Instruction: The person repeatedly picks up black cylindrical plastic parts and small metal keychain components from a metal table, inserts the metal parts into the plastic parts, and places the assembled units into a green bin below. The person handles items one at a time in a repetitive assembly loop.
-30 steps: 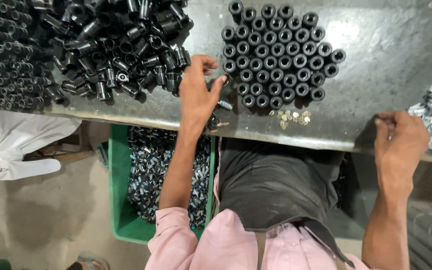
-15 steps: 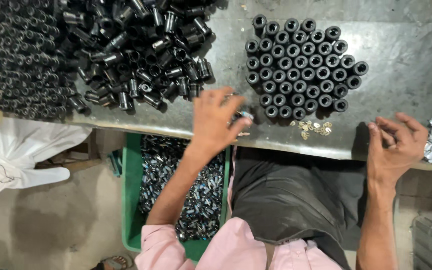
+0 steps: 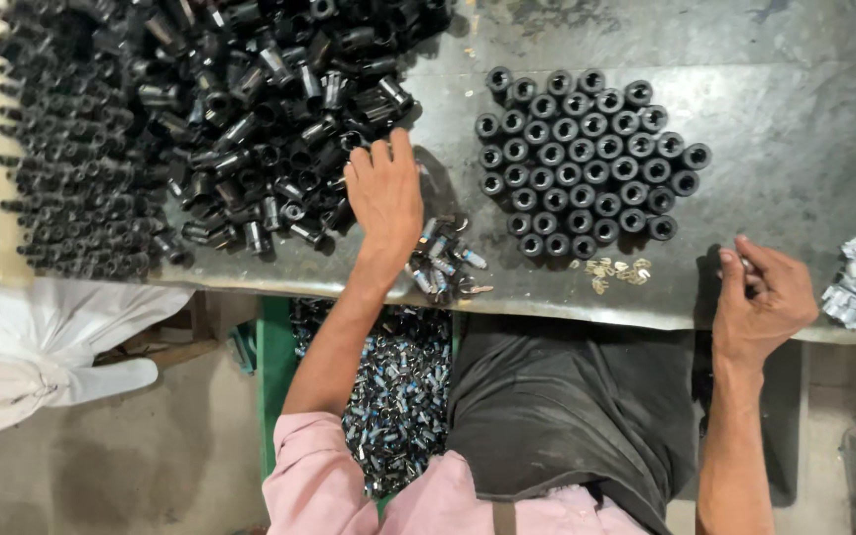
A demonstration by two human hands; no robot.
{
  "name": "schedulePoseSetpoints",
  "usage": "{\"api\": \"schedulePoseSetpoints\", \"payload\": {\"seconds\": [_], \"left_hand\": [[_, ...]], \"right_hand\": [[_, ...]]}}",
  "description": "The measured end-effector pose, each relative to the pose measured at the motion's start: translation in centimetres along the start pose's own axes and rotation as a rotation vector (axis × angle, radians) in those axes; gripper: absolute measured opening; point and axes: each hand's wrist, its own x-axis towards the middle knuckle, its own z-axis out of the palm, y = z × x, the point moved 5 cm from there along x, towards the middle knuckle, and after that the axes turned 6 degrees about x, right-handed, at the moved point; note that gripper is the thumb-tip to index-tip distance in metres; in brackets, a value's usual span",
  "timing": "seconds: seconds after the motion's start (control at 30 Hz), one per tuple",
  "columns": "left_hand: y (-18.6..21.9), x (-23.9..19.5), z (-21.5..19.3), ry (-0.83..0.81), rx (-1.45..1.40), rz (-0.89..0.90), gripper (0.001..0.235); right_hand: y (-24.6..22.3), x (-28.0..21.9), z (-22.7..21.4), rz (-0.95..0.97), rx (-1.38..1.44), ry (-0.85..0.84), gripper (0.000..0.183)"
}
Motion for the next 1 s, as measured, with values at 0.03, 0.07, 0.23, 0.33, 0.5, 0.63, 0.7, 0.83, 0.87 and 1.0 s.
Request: {"api": "schedulePoseSetpoints", "payload": {"seconds": [0.03, 0.07, 0.23, 0.33, 0.5, 0.63, 0.7, 0.83, 0.87, 1.0], "left_hand": [[0.2, -0.2, 0.2, 0.023, -0.037, 0.019, 0.046], [0.3, -0.5, 0.2, 0.045, -0.075, 0.037, 0.055], [-1.7, -2.0, -1.5, -0.218, -0.728, -0.152, 0.035], [1.3, -4.9, -4.5, -0.344, -1.43, -0.192, 0.037], [7.9, -9.1, -11.2, -0.331, -1.557, -0.113, 0.041], [11.1, -9.5, -13.8, -0.106, -1.334, -0.093, 0.039], [12.5, -9.6, -14.3, -0.036, -1.292, -0.075, 0.039], [14.6, -10.0, -14.7, 0.039, -1.238, -0.019, 0.042], [14.9, -10.3, -14.7, 0.041, -1.213, -0.011, 0.044], [15.2, -11.9, -14.4, 0.056, -1.157, -0.044, 0.047]], "right_hand": [[-0.1, 0.2, -0.2, 0.002, -0.003, -0.008, 0.018], [-0.4, 0.1, -0.5, 0.004, -0.006, -0.016, 0.018], [-1.2, 0.7, -1.0, 0.207, 0.378, -0.02, 0.013], [-2.8, -0.2, -2.0, 0.273, 0.484, -0.111, 0.011], [-7.3, -0.3, -0.9, 0.33, 0.539, -0.3, 0.016], [-11.9, 0.4, 0.2, 0.262, 0.66, -0.428, 0.014], [-13.5, 0.9, 0.6, 0.242, 0.701, -0.47, 0.014], [-16.5, 2.5, 0.6, -0.084, 0.435, -0.495, 0.017], [-17.2, 2.6, 0.4, -0.231, 0.293, -0.491, 0.018], [-18.1, 2.0, 0.4, -0.367, 0.183, -0.48, 0.021]]}}
